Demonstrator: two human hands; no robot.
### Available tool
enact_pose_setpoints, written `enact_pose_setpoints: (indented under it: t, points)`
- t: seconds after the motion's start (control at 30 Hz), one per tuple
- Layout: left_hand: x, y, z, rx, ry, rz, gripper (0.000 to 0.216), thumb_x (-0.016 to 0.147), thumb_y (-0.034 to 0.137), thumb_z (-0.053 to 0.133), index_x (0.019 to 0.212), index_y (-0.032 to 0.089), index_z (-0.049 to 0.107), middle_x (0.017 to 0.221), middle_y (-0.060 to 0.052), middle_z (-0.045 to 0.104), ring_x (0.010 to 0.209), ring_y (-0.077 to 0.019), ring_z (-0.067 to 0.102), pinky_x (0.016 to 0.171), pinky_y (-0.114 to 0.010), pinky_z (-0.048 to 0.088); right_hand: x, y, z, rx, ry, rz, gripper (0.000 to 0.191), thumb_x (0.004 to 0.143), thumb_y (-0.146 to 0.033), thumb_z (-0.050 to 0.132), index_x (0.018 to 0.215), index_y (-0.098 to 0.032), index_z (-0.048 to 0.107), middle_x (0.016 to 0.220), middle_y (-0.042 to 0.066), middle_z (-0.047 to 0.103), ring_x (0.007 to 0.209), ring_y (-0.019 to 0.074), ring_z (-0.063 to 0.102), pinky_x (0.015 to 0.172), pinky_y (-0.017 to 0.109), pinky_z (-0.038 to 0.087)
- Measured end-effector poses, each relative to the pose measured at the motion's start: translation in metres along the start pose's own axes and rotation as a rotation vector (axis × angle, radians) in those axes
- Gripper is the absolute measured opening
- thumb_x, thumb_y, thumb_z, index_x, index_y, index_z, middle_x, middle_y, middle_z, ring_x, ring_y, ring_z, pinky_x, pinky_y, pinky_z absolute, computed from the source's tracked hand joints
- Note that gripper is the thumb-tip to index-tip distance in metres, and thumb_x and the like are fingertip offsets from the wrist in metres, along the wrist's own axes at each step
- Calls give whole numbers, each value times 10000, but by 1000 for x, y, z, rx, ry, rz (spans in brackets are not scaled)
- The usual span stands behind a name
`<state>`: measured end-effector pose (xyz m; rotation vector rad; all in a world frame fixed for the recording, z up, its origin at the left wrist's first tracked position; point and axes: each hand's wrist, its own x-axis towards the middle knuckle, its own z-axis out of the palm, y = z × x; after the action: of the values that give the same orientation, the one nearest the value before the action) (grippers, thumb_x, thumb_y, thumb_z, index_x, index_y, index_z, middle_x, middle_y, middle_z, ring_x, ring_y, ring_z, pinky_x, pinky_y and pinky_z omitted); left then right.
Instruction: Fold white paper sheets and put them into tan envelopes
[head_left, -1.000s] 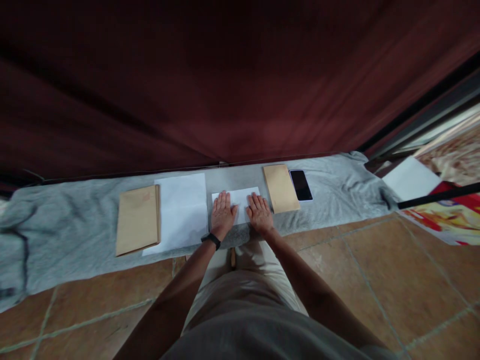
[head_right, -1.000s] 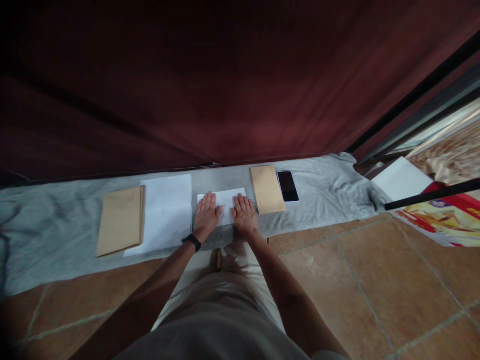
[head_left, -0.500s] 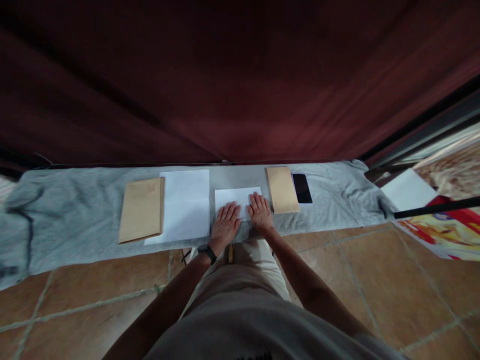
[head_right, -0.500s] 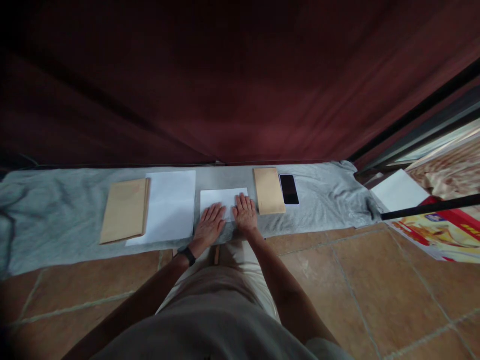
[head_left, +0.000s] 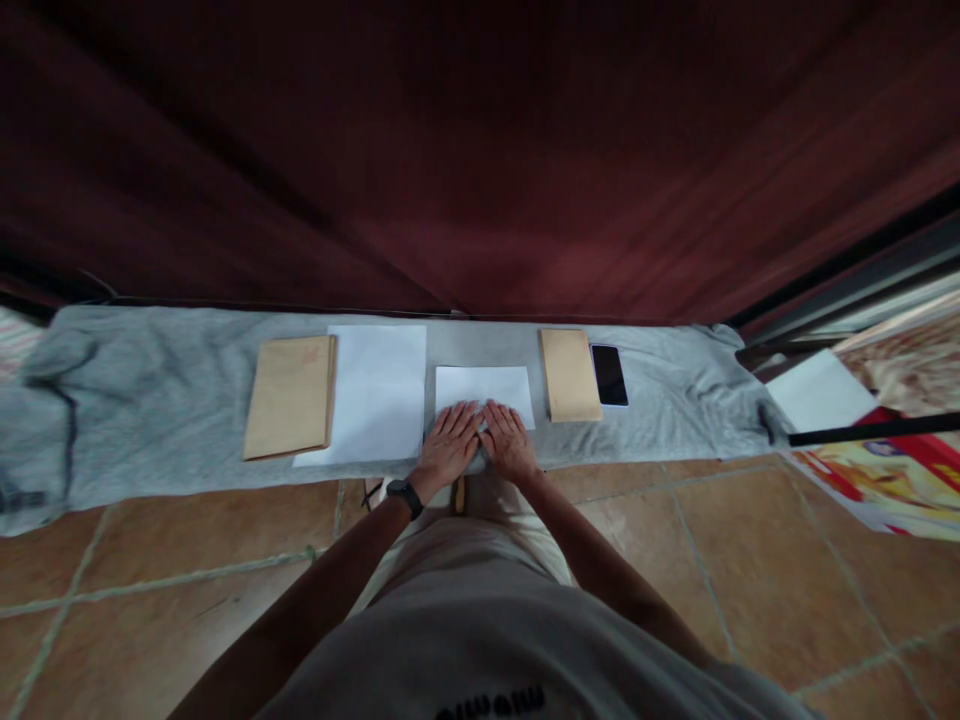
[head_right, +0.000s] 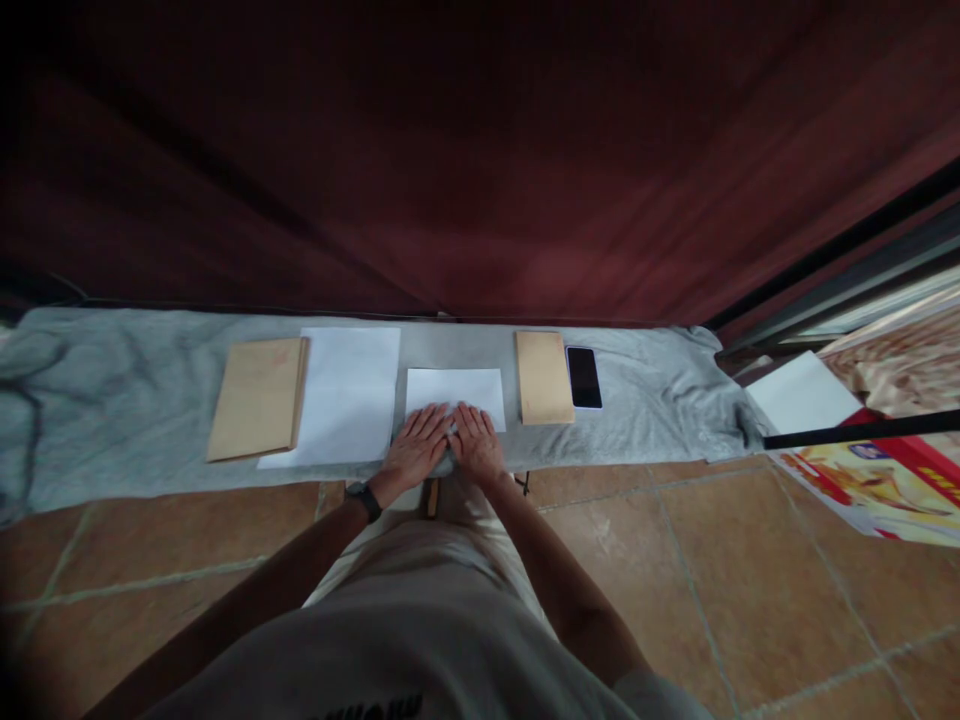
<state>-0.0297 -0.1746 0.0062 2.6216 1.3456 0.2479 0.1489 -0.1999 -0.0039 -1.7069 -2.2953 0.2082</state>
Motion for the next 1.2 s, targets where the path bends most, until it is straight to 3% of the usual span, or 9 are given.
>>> enact_pose_setpoints:
  t: [0.27,0.5,0.9,1.03,1.2]
  points:
    - [3,2,-1,5,11,21,532,1020,281,355,1531,191,469,1622,-62,409,1540,-253,298,1283,-480,212,-27,11,-1,-13,6,-69,506,1069,-376,427,1552,-227,430,1632,66,390,1514,251,346,1267,483,227]
    - [42,-5,0,27,-26,-4,540,1029,288,310,1548,208,437,1640,-30,383,1553,-234,263,1286,-472,185,-26,10,1,41,20,-39,459,1062,-360,443,1501,-238,499,1606,48,438,1506,249,358,1267,480,224]
    - [98,-23,-4,-11,-26,-67,571,1037,315,277,1572,141,377,1641,-82,376,1562,-262,232,1283,-527,126,-24,5,-7,45,12,-22,452,1061,-354,447,1498,-255,504,1604,41,443,1504,250,359,1268,473,209]
    - [89,-19,-2,-28,-2,-62,562,1043,306,275,1564,121,377,1648,-88,365,1560,-267,228,1282,-530,127,-25,6,-5,49,26,-21,449,1053,-346,460,1490,-257,514,1601,41,447,1499,250,370,1266,475,221]
    - [47,-8,3,-7,-15,6,544,1038,283,282,1547,145,413,1650,-65,365,1563,-265,222,1283,-531,148,-26,7,-1,74,47,-20,432,1047,-337,471,1457,-223,547,1585,65,468,1494,249,382,1264,480,237]
